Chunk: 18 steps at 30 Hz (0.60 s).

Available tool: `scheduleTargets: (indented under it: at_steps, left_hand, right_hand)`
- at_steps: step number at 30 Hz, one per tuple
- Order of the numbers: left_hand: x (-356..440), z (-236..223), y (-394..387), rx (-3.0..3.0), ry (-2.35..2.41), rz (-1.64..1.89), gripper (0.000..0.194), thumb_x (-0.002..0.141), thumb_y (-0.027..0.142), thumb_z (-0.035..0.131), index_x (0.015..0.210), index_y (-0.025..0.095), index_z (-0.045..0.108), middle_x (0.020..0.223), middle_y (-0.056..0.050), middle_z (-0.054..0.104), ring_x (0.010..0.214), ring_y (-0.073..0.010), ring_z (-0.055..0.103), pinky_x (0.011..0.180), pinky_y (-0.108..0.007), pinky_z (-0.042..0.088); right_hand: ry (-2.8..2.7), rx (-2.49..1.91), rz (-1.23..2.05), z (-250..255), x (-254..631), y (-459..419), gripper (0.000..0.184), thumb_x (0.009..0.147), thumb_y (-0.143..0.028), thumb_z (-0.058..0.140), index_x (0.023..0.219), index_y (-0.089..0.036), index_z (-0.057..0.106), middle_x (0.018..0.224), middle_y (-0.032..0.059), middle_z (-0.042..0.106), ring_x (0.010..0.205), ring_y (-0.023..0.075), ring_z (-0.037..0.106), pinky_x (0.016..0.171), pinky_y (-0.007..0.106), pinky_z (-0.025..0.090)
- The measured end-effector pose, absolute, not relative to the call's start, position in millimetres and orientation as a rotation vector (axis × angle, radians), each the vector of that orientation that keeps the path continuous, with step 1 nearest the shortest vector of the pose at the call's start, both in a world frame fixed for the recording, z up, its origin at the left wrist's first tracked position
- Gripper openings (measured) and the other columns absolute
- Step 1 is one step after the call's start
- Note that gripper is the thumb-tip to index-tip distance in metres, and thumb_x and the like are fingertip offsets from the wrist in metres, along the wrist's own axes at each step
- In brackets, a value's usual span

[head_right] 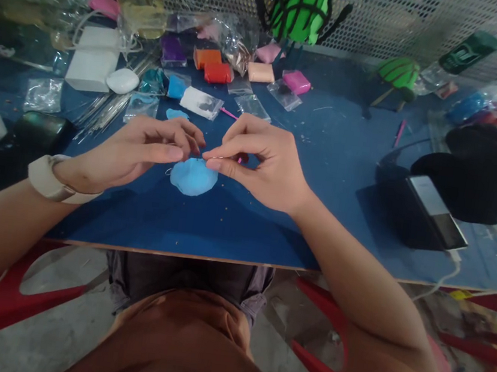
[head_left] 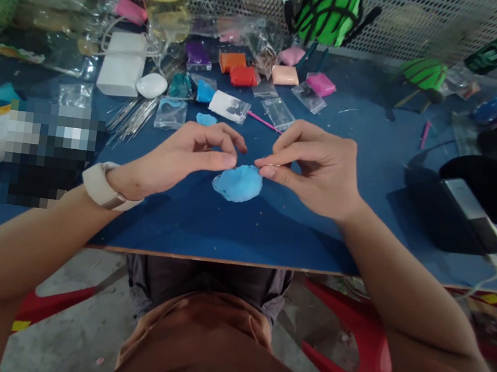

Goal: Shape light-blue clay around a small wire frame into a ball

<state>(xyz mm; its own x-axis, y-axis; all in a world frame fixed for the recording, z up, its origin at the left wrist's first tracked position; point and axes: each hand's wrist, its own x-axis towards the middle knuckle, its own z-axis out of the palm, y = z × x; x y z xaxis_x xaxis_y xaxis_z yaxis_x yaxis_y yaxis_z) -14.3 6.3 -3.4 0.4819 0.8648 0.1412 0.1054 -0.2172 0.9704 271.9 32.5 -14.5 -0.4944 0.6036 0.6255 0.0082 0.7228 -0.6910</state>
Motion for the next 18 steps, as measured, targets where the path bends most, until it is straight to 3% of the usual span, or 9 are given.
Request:
scheduleTargets:
  at_steps: [4, 11, 14, 18]
  left_hand:
    - [-15.6, -7.1, 8.3, 1.586, 0.831, 0.871, 0.027, 0.098, 0.045, 0.096, 0.086, 0.024, 0.085, 0.126, -0.011, 0.087, 0.128, -0.0314, 0.081, 0.097, -0.04, 0.072]
    - [-15.0, -5.3, 7.7, 1.545, 0.704, 0.8, 0.018, 0.103, 0.042, 0.095, 0.109, 0.026, 0.09, 0.124, -0.01, 0.087, 0.108, -0.023, 0.082, 0.096, -0.037, 0.069]
    - [-15.6, -2.2, 6.4, 1.643, 0.694, 0.762, 0.026, 0.101, 0.05, 0.098, 0.109, 0.027, 0.091, 0.136, -0.012, 0.086, 0.122, -0.0274, 0.083, 0.103, -0.039, 0.071]
    - [-18.0, 0.6, 6.6, 1.836, 0.729, 0.728, 0.033, 0.1, 0.061, 0.098, 0.102, 0.028, 0.091, 0.148, -0.013, 0.083, 0.151, -0.0371, 0.074, 0.115, -0.048, 0.069]
  right_hand:
    - [-1.979, -0.478, 0.73, -17.1, 272.8, 34.0, 0.011, 0.102, -0.05, 0.1, 0.108, -0.041, 0.099, 0.097, 0.0, 0.081, 0.081, 0.0187, 0.068, 0.076, 0.041, 0.062]
    - [-1.993, -0.386, 0.575, -21.2, 273.4, 37.4, 0.013, 0.106, -0.046, 0.097, 0.118, -0.044, 0.099, 0.098, -0.0007, 0.081, 0.084, 0.0199, 0.072, 0.079, 0.042, 0.063]
    - [-2.019, -0.255, 0.425, -21.5, 271.8, 39.8, 0.018, 0.109, -0.037, 0.094, 0.124, -0.045, 0.097, 0.096, -0.0007, 0.082, 0.081, 0.0192, 0.074, 0.073, 0.04, 0.062]
    - [-2.029, -0.153, 0.366, -20.6, 269.9, 41.7, 0.018, 0.11, -0.03, 0.092, 0.125, -0.039, 0.096, 0.095, 0.0007, 0.083, 0.084, 0.019, 0.078, 0.071, 0.037, 0.064]
